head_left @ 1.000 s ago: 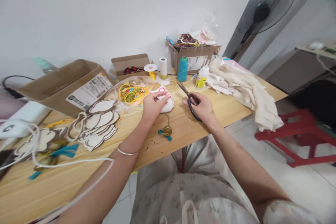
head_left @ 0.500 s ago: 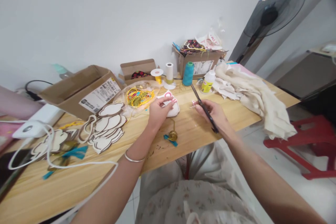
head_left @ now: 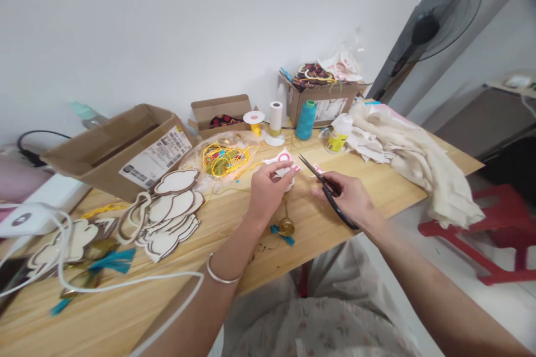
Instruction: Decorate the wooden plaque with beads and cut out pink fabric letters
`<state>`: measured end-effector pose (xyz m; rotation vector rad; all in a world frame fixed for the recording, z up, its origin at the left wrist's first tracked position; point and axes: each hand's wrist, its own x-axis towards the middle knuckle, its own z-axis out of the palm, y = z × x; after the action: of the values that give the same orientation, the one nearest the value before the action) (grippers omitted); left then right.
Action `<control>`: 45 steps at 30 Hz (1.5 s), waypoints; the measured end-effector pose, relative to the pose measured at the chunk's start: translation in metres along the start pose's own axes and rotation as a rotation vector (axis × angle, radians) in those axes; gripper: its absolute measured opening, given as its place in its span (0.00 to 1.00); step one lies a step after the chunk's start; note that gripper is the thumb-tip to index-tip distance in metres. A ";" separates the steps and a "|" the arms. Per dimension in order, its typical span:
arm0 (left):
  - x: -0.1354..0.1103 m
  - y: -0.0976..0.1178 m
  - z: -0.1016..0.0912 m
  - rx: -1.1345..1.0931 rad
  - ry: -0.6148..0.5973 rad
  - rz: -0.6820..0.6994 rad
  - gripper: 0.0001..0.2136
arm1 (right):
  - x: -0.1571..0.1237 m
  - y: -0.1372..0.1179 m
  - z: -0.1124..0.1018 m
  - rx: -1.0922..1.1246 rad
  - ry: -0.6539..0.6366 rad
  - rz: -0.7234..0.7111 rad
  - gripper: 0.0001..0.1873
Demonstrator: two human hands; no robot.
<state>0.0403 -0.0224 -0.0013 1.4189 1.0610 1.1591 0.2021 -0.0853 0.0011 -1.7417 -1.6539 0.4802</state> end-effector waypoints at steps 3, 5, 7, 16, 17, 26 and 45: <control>-0.001 0.001 0.000 -0.033 0.008 0.009 0.13 | 0.002 0.001 0.002 -0.099 0.047 -0.107 0.13; -0.001 0.002 0.000 -0.051 0.010 0.014 0.13 | 0.004 0.000 0.004 -0.152 0.072 -0.156 0.13; -0.001 0.003 0.000 -0.055 0.015 0.014 0.12 | 0.006 0.000 0.005 -0.177 0.086 -0.186 0.12; -0.001 0.006 0.003 -0.098 0.010 -0.017 0.12 | 0.006 -0.005 0.006 -0.095 0.061 -0.176 0.11; -0.002 0.006 0.003 -0.121 0.006 -0.019 0.12 | 0.005 -0.005 0.006 -0.088 0.053 -0.167 0.11; -0.002 0.005 0.004 -0.190 -0.012 -0.025 0.13 | 0.003 -0.009 0.005 -0.072 0.029 -0.141 0.13; -0.001 0.002 0.005 -0.217 -0.009 -0.042 0.15 | 0.000 -0.010 0.003 -0.001 -0.052 -0.044 0.15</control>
<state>0.0453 -0.0248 -0.0002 1.2255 0.9245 1.1984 0.1934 -0.0849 0.0059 -1.7031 -1.7253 0.5081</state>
